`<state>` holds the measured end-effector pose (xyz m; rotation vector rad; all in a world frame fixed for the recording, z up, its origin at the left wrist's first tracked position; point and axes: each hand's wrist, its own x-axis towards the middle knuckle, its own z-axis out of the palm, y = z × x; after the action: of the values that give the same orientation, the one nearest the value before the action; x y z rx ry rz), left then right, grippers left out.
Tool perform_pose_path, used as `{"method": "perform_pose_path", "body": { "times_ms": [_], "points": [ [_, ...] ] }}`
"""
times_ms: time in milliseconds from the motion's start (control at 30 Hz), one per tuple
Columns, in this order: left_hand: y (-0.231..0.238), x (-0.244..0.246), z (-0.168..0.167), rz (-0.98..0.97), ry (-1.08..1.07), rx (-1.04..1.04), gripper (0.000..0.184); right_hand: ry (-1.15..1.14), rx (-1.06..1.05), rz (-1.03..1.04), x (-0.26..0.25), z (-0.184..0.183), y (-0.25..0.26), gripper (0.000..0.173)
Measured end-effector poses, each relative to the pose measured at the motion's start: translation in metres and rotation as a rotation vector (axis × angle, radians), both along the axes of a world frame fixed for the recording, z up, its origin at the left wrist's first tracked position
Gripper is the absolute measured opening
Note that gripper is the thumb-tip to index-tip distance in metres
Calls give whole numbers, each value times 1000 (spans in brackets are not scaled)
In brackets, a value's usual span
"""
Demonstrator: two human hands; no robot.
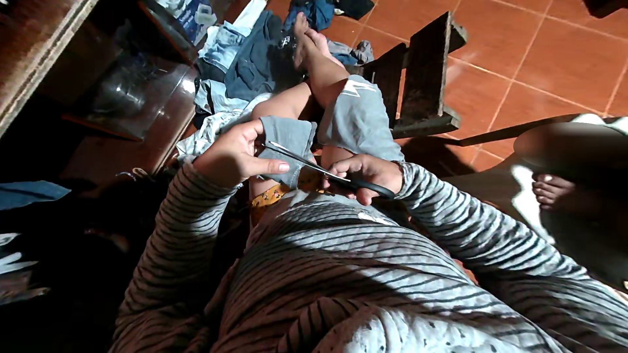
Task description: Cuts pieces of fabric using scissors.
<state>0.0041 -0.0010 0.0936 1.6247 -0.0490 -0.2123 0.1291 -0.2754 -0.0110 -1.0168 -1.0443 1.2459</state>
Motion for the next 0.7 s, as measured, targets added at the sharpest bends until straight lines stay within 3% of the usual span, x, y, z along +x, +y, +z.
{"method": "perform_pose_path", "body": {
  "times_ms": [167,300,433,533,700],
  "points": [
    [6,0,8,32,62,79,39,55,-8,27,-2,-3,-5,55],
    [-3,-4,11,209,94,63,52,86,38,53,-3,-10,-3,57],
    [2,-6,-2,109,-75,5,62,141,75,107,-4,-11,-1,59],
    [2,-6,-2,92,-76,-30,43,177,137,145,-6,-16,2,62],
    [-3,-3,-11,79,-53,-114,38,177,182,164,-9,-15,8,71]
  ]
}}
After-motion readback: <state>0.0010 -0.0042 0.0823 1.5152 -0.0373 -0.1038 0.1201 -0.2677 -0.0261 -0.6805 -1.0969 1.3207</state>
